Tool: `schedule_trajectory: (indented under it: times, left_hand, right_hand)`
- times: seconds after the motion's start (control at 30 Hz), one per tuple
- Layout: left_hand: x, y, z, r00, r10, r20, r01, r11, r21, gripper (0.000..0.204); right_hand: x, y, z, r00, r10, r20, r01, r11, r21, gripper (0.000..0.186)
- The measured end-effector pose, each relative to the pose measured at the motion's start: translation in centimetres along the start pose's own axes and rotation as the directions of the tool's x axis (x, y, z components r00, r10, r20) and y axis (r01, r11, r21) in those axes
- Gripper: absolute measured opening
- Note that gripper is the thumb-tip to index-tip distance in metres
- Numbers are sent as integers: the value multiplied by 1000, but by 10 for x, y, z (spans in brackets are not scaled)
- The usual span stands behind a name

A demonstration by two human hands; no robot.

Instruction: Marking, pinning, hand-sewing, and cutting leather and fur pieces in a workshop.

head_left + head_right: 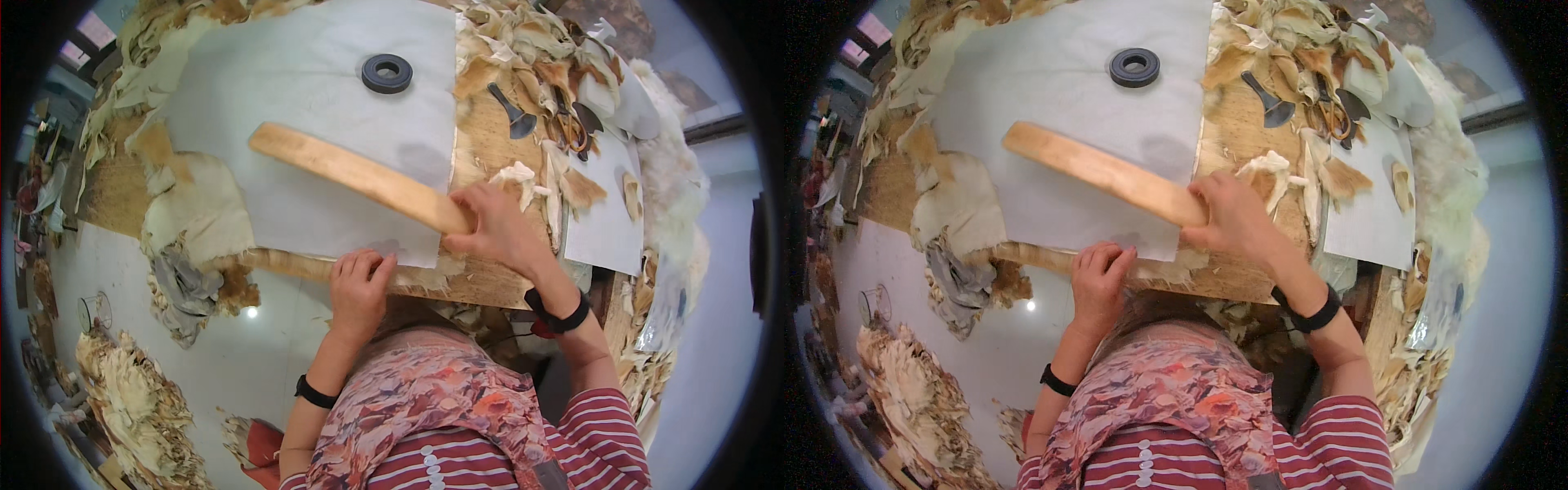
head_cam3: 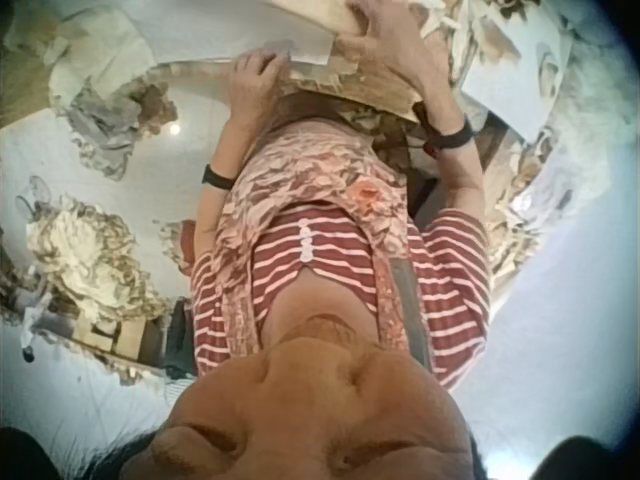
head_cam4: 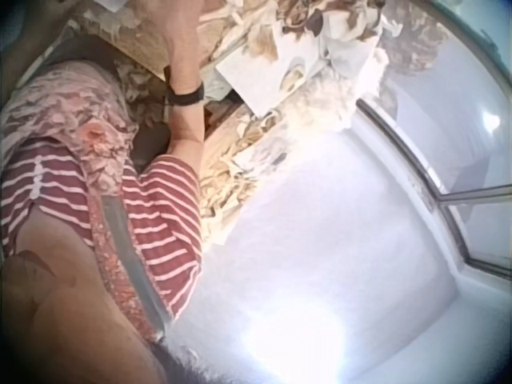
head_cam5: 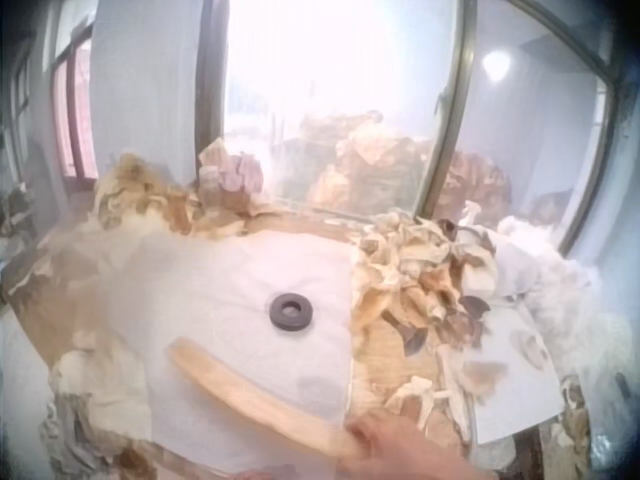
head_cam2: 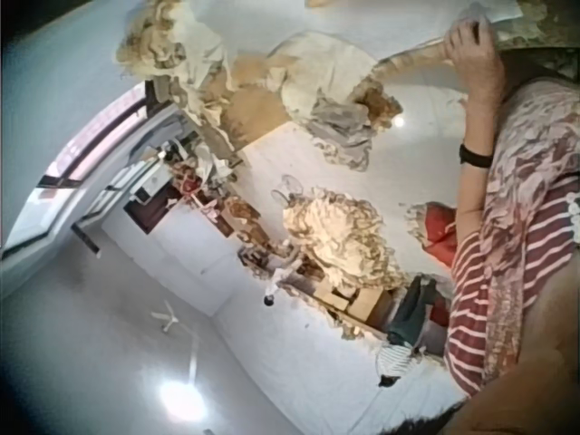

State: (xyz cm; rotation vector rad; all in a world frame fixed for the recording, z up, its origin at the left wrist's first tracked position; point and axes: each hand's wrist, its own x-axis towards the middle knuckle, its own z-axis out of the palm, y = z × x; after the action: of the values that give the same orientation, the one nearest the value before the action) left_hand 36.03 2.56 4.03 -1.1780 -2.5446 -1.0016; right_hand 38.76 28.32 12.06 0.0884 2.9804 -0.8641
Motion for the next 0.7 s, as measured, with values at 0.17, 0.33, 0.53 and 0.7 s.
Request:
schedule_trajectory:
  times: [0.17, 0.33, 0.53, 0.7]
  left_hand:
    - [-1, 19, 10, 991, 120, 52, -124, 990, 74, 32]
    - [-11, 21, 17, 963, 233, 137, -257, 947, 191, 37]
    - [-11, 27, 23, 982, 128, 138, -154, 969, 194, 44]
    - [-13, 36, 25, 979, 120, 166, -153, 968, 198, 44]
  right_hand:
    - [-23, -2, 44, 1000, -17, -4, 17, 1000, -16, 59]
    - [-36, 4, 51, 999, 45, -16, -45, 999, -3, 60]
    - [-11, 8, 7, 997, 9, 76, -16, 995, 101, 50]
    - [72, 111, -53, 963, 110, -245, -133, 988, -78, 26]
